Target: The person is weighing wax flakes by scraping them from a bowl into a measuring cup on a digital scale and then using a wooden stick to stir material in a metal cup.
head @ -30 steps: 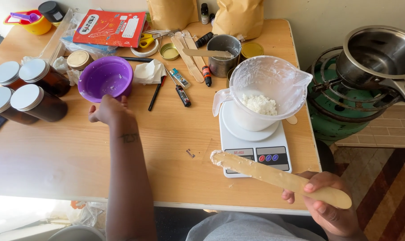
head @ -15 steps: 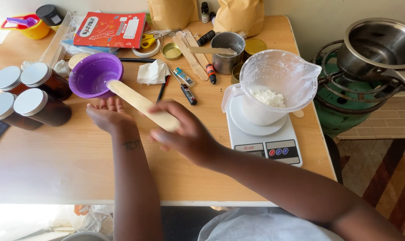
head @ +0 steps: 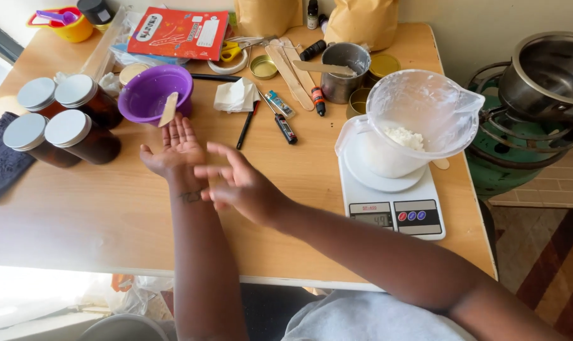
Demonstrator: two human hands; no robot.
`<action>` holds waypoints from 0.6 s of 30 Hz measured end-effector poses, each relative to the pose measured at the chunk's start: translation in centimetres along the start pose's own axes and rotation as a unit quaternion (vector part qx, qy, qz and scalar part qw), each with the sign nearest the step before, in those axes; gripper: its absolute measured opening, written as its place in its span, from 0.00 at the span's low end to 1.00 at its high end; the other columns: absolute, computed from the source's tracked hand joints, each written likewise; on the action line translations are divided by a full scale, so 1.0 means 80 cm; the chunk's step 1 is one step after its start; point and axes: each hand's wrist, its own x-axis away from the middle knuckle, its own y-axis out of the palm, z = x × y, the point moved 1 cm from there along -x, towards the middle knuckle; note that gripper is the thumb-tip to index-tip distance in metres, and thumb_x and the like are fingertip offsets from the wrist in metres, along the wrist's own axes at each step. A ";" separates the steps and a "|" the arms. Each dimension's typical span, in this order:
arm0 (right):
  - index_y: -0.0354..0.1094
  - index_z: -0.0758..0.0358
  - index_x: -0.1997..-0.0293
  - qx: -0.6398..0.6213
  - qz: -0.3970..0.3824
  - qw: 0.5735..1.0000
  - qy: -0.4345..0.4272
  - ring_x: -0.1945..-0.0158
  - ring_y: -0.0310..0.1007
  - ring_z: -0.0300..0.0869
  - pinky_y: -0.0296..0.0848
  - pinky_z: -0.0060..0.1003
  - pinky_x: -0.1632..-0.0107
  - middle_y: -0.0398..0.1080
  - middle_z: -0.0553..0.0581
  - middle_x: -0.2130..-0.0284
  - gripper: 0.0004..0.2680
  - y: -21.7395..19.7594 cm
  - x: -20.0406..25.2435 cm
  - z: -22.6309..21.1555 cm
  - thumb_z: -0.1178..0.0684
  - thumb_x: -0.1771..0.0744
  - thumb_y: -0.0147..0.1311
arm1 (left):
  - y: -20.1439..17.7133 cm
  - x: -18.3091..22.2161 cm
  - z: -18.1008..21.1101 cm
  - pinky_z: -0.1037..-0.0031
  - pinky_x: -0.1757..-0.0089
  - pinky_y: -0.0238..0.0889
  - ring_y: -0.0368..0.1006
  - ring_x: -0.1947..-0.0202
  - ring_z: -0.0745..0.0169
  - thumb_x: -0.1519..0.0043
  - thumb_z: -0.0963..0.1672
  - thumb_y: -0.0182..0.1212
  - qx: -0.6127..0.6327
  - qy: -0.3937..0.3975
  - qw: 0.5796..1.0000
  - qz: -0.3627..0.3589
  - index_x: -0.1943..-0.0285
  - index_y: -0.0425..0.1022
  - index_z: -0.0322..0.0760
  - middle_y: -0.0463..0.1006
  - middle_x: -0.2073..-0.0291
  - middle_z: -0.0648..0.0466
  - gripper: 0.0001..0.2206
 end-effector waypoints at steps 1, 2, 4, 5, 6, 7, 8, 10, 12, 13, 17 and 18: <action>0.43 0.56 0.35 -0.032 -0.060 0.998 0.007 0.61 0.69 0.41 0.69 0.30 0.63 0.62 0.66 0.45 0.24 -0.005 0.027 0.001 0.58 0.38 0.47 | -0.005 -0.001 0.001 0.54 0.50 0.65 0.67 0.45 0.35 0.46 0.53 0.43 0.027 0.015 0.999 -0.013 0.41 0.59 0.23 0.68 0.45 0.33 0.31; 0.47 0.61 0.37 -0.064 -0.118 0.991 0.010 0.60 0.69 0.43 0.67 0.31 0.62 0.62 0.67 0.47 0.21 -0.009 0.052 0.000 0.58 0.36 0.48 | -0.006 -0.003 0.000 0.55 0.48 0.63 0.65 0.43 0.36 0.44 0.53 0.39 0.053 0.028 0.998 -0.028 0.40 0.57 0.24 0.66 0.43 0.31 0.30; 0.51 0.63 0.39 -0.011 -0.197 0.980 0.031 0.59 0.68 0.41 0.68 0.33 0.57 0.65 0.63 0.49 0.17 -0.027 0.113 -0.035 0.56 0.35 0.46 | -0.009 0.002 -0.005 0.53 0.46 0.62 0.64 0.43 0.35 0.42 0.53 0.37 0.070 0.026 0.997 -0.010 0.38 0.55 0.25 0.65 0.42 0.31 0.30; 0.56 0.65 0.41 0.042 -0.277 0.958 0.054 0.58 0.67 0.39 0.69 0.34 0.53 0.68 0.60 0.51 0.14 -0.035 0.145 -0.051 0.54 0.33 0.45 | -0.011 0.005 -0.007 0.52 0.45 0.61 0.64 0.42 0.35 0.40 0.53 0.35 0.090 0.027 0.996 0.009 0.37 0.54 0.27 0.65 0.41 0.31 0.29; 0.56 0.65 0.41 0.042 -0.276 0.959 0.052 0.58 0.67 0.39 0.69 0.34 0.53 0.68 0.60 0.51 0.14 -0.051 0.165 -0.070 0.54 0.33 0.45 | -0.017 0.009 -0.007 0.52 0.45 0.61 0.64 0.42 0.35 0.40 0.53 0.35 0.088 0.026 0.996 0.007 0.37 0.54 0.27 0.65 0.41 0.31 0.29; 0.59 0.61 0.44 0.106 -0.339 0.933 0.051 0.55 0.67 0.38 0.67 0.32 0.50 0.68 0.57 0.49 0.14 -0.066 0.186 -0.088 0.47 0.32 0.42 | -0.023 0.012 -0.009 0.52 0.43 0.56 0.59 0.39 0.35 0.38 0.53 0.28 0.104 0.006 0.994 0.021 0.33 0.49 0.27 0.60 0.38 0.31 0.30; 0.62 0.56 0.46 0.170 -0.398 0.900 0.049 0.52 0.68 0.37 0.65 0.31 0.48 0.67 0.54 0.47 0.15 -0.083 0.206 -0.107 0.41 0.32 0.39 | -0.026 0.014 -0.013 0.51 0.41 0.52 0.55 0.35 0.34 0.37 0.53 0.21 0.119 -0.016 0.992 0.034 0.29 0.44 0.28 0.56 0.34 0.31 0.31; 0.66 0.55 0.48 0.187 -0.318 0.923 0.108 0.52 0.70 0.36 0.66 0.30 0.48 0.71 0.52 0.50 0.14 -0.112 0.251 -0.122 0.42 0.33 0.43 | -0.035 0.050 -0.042 0.52 0.41 0.53 0.57 0.36 0.36 0.38 0.49 0.28 0.047 -0.041 0.998 0.002 0.31 0.47 0.26 0.59 0.36 0.33 0.28; 0.69 0.53 0.50 0.197 -0.235 0.936 0.171 0.52 0.73 0.35 0.68 0.29 0.48 0.75 0.49 0.53 0.13 -0.143 0.288 -0.127 0.43 0.35 0.47 | -0.029 0.091 -0.084 0.53 0.42 0.55 0.60 0.37 0.39 0.38 0.45 0.35 -0.025 -0.064 0.997 -0.024 0.32 0.50 0.24 0.62 0.37 0.34 0.26; 0.71 0.54 0.50 0.206 -0.183 0.949 0.153 0.54 0.72 0.36 0.68 0.31 0.50 0.76 0.49 0.53 0.15 -0.158 0.304 -0.126 0.41 0.36 0.47 | -0.018 0.115 -0.110 0.57 0.42 0.57 0.61 0.38 0.39 0.41 0.43 0.43 -0.172 -0.087 0.976 -0.102 0.37 0.56 0.25 0.62 0.37 0.34 0.24; 0.71 0.58 0.47 0.201 -0.085 0.969 0.119 0.47 0.77 0.40 0.73 0.36 0.49 0.77 0.54 0.49 0.16 -0.208 0.355 -0.129 0.43 0.35 0.49 | 0.019 0.161 -0.193 0.68 0.46 0.55 0.64 0.41 0.57 0.57 0.49 0.67 -0.706 0.059 0.603 -0.365 0.37 0.56 0.40 0.70 0.41 0.48 0.37; 0.71 0.58 0.47 0.202 -0.087 0.968 0.120 0.47 0.77 0.40 0.73 0.36 0.49 0.77 0.54 0.49 0.16 -0.213 0.361 -0.133 0.43 0.35 0.49 | 0.020 0.149 -0.209 0.68 0.46 0.55 0.64 0.41 0.57 0.57 0.49 0.67 -0.706 0.060 0.605 -0.364 0.37 0.56 0.40 0.70 0.41 0.48 0.37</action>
